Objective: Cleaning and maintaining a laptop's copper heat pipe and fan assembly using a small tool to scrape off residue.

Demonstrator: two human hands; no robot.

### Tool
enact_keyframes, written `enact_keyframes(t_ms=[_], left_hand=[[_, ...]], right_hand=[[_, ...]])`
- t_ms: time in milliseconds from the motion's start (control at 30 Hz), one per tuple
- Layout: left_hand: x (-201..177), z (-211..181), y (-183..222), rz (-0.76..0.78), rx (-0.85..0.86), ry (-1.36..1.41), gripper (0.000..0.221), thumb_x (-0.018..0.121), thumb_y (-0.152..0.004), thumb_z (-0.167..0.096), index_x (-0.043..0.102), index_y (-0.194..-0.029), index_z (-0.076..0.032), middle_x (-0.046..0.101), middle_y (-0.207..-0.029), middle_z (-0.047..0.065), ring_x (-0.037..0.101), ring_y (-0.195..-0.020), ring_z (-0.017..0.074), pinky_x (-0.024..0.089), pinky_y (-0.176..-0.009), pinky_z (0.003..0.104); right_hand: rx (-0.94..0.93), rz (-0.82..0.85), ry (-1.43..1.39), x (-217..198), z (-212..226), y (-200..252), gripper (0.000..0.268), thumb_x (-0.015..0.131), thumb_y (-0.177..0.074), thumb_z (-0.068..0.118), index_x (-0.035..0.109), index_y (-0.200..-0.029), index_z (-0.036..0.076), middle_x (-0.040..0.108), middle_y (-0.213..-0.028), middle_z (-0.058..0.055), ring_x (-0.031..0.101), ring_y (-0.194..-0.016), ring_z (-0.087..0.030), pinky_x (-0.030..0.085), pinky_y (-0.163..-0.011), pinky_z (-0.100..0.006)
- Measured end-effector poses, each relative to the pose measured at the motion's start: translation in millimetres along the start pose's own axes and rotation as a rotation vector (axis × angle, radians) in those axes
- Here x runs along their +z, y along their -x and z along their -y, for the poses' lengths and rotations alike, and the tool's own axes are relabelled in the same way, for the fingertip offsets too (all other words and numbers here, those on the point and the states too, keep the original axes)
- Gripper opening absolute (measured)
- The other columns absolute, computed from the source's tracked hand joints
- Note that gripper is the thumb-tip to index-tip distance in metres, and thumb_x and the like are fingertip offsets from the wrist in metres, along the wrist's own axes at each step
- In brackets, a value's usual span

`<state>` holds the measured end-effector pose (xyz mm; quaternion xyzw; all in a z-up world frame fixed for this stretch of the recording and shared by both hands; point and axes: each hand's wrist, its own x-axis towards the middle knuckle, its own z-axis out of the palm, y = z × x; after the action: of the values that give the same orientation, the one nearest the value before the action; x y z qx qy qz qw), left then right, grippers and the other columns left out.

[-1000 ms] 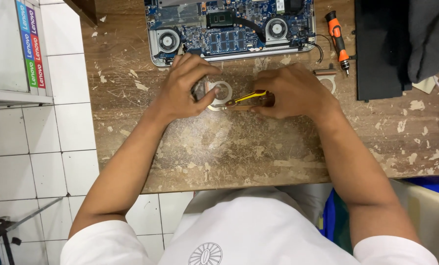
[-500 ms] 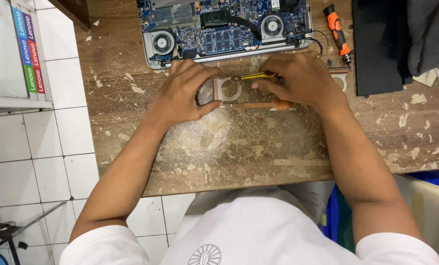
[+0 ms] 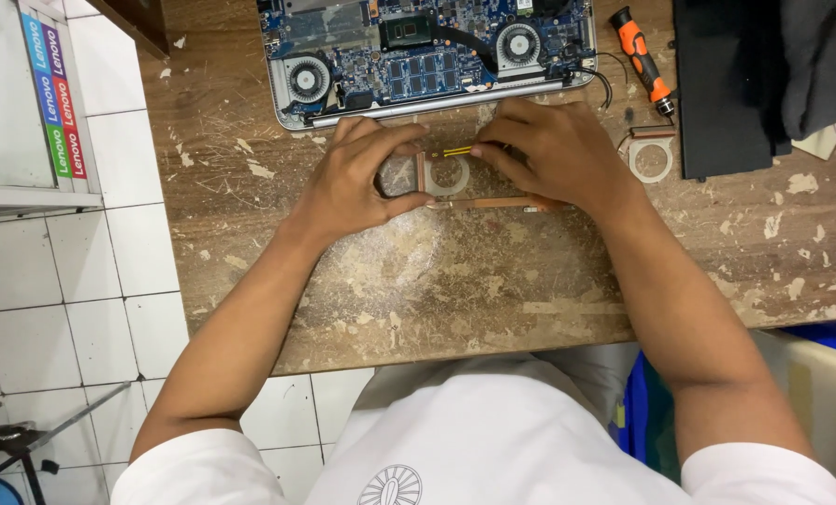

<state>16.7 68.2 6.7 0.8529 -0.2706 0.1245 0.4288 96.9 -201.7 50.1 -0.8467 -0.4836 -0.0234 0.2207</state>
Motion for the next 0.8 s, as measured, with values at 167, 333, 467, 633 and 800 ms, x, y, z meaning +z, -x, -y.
enact_keyframes(t_ms=[167,333,467,633,800], left_hand=[[-0.8,-3.5,-2.7,0.013,-0.007,0.000,0.071,0.099,-0.070,-0.019,0.064,-0.129,-0.001,0.075,-0.098,0.017,0.065,-0.087,0.0307,0.041,-0.092,0.043],[-0.9,-4.0,-2.9,0.023,-0.004,-0.001,0.069,0.098,-0.071,-0.019,0.065,-0.128,-0.001,0.075,-0.100,0.016,0.064,-0.087,0.0303,0.041,-0.091,0.042],[-2.3,-5.2,-4.1,0.021,-0.005,0.002,0.068,0.098,-0.071,-0.019,0.065,-0.128,-0.002,0.075,-0.101,0.015,0.064,-0.088,0.0299,0.041,-0.091,0.042],[-3.9,-6.3,-5.7,0.028,-0.011,0.012,0.067,0.098,-0.071,-0.017,0.065,-0.127,0.001,0.075,-0.098,0.017,0.064,-0.088,0.0312,0.041,-0.091,0.042],[-3.9,-3.7,-4.1,0.027,-0.023,0.022,0.068,0.099,-0.070,-0.016,0.065,-0.127,0.000,0.075,-0.096,0.017,0.064,-0.087,0.0304,0.040,-0.089,0.041]], right_hand=[[0.015,0.010,-0.012,3.1,-2.9,0.3,0.015,0.074,-0.100,0.022,0.079,-0.097,0.009,0.069,-0.079,-0.006,0.063,-0.054,-0.019,0.046,-0.052,-0.029],[0.017,0.014,-0.039,5.6,-0.2,0.6,0.013,0.075,-0.098,0.020,0.078,-0.095,0.007,0.069,-0.080,-0.007,0.063,-0.053,-0.022,0.048,-0.051,-0.031],[0.034,0.009,-0.070,6.1,-0.2,0.7,0.013,0.076,-0.098,0.019,0.078,-0.095,0.007,0.069,-0.081,-0.008,0.063,-0.053,-0.022,0.048,-0.053,-0.032],[0.027,-0.002,-0.057,6.8,0.4,0.1,0.012,0.076,-0.098,0.019,0.078,-0.094,0.007,0.069,-0.085,-0.007,0.063,-0.054,-0.021,0.049,-0.053,-0.032],[0.046,0.013,-0.082,7.4,-0.2,1.0,0.013,0.076,-0.097,0.018,0.078,-0.092,0.007,0.069,-0.085,-0.008,0.063,-0.055,-0.022,0.049,-0.052,-0.032]])
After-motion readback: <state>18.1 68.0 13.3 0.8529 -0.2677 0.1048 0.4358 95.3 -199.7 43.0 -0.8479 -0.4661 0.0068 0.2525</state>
